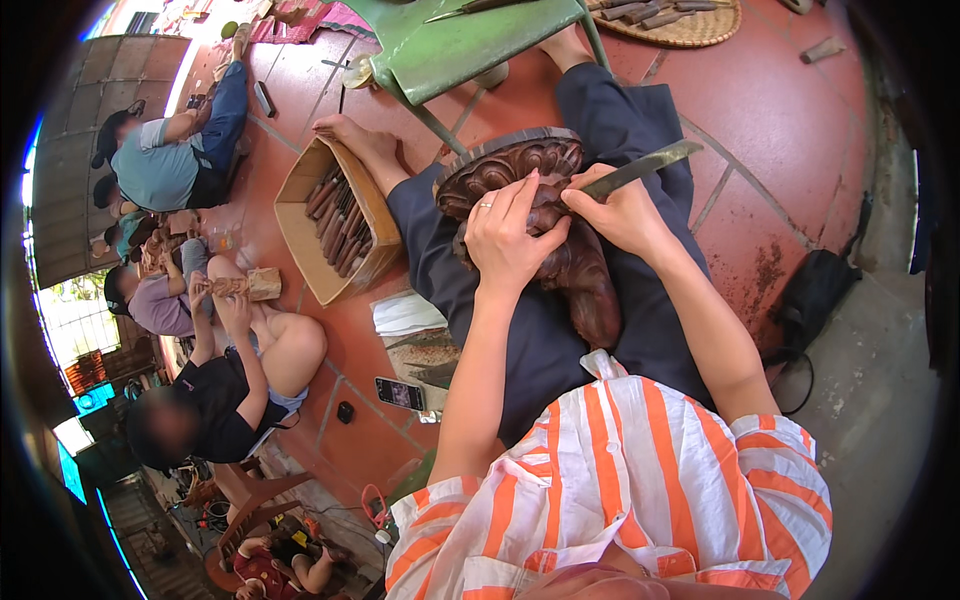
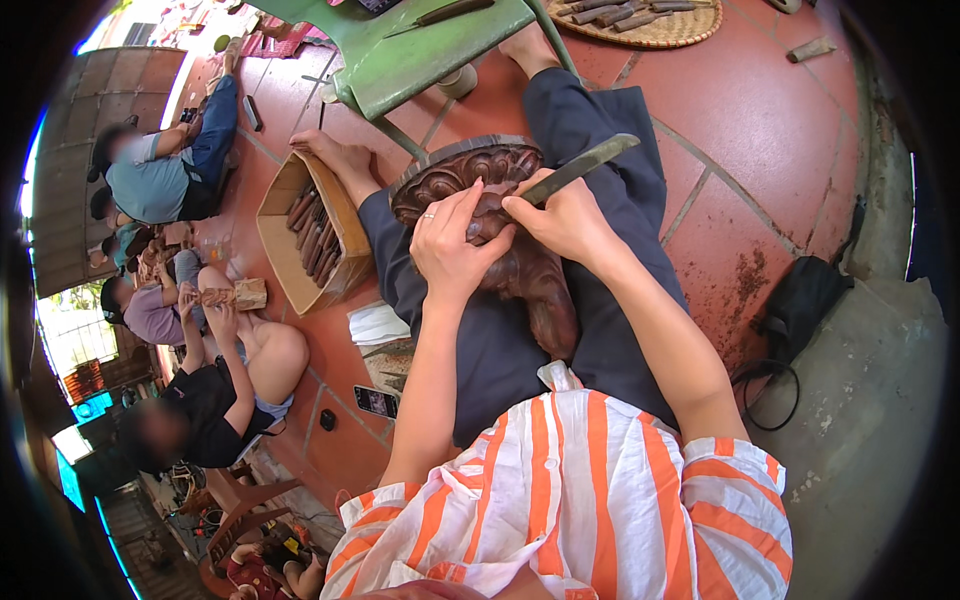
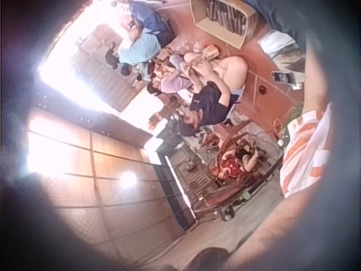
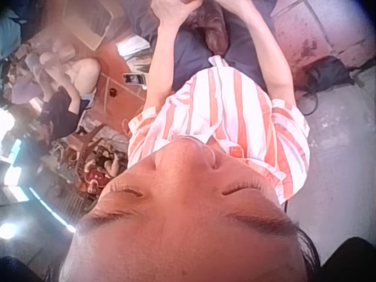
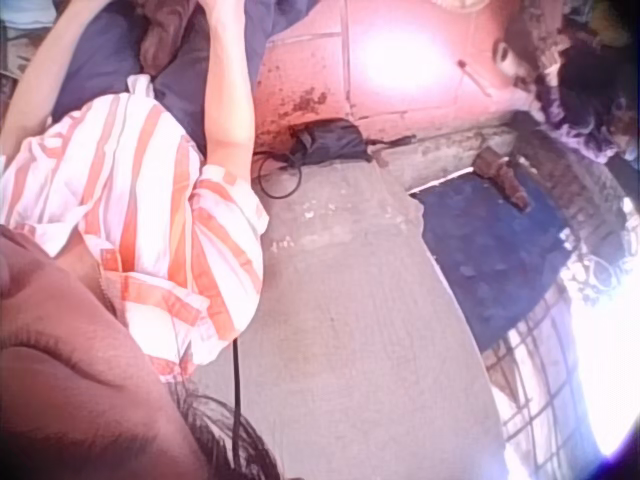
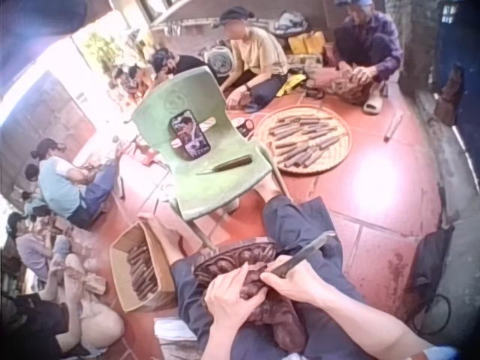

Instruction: The person sits on the floor and carves a dark wooden object using a small knife. They hold the object with one hand and carefully shape its surface with the other, occasionally rotating it to access different areas.

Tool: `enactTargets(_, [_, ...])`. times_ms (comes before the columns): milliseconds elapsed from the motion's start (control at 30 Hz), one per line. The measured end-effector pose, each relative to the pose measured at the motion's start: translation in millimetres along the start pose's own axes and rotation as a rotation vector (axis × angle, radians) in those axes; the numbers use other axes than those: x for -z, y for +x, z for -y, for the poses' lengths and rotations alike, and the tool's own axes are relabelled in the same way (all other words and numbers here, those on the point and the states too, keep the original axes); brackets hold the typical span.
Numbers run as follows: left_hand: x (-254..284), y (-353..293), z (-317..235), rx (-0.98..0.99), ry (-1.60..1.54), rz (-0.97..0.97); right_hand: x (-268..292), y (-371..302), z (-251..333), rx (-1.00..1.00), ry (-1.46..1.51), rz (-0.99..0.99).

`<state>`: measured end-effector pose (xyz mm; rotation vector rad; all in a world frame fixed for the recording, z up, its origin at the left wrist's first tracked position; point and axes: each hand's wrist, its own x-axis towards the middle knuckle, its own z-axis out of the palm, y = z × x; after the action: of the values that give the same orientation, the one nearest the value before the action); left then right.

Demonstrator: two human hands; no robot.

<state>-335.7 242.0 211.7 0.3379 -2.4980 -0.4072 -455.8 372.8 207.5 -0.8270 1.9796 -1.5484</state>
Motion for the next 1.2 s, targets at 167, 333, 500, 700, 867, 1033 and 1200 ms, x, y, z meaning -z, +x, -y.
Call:
enactTargets(167, [2.1, -0.8, 0.2, 0.004, 0.009, 0.005, 10.6, 7.0, 0.9, -0.212, 0.079, 0.095])
enactTargets(333, [0.5, -0.1, 0.6, -0.003, 0.008, -0.004, -4.4, -2.1, -0.9, 0.071, -0.025, -0.040])
enactTargets(500, [2.0, -1.4, -1.0, 0.007, 0.019, 0.010, -1.9, 1.2, -6.2, -0.121, 0.061, -0.049])
enactTargets(700, [0.6, -0.8, 0.1, -0.004, 0.017, 0.000, -7.8, -3.4, -18.0, -0.045, 0.175, -0.110])
enactTargets(867, [2.2, -1.2, -0.4, -0.002, 0.021, 0.003, -8.8, -2.3, -12.7, 0.032, 0.058, -0.092])
enactTargets(1033, [0.8, -1.0, 0.0, -0.009, 0.024, -0.001, 3.3, 2.0, -11.5, -0.204, 0.195, -0.053])
enactTargets(1200, [-0.2, 0.4, 0.0, -0.013, 0.019, -0.013, -5.3, -2.1, -5.6, 0.016, 0.077, -0.099])
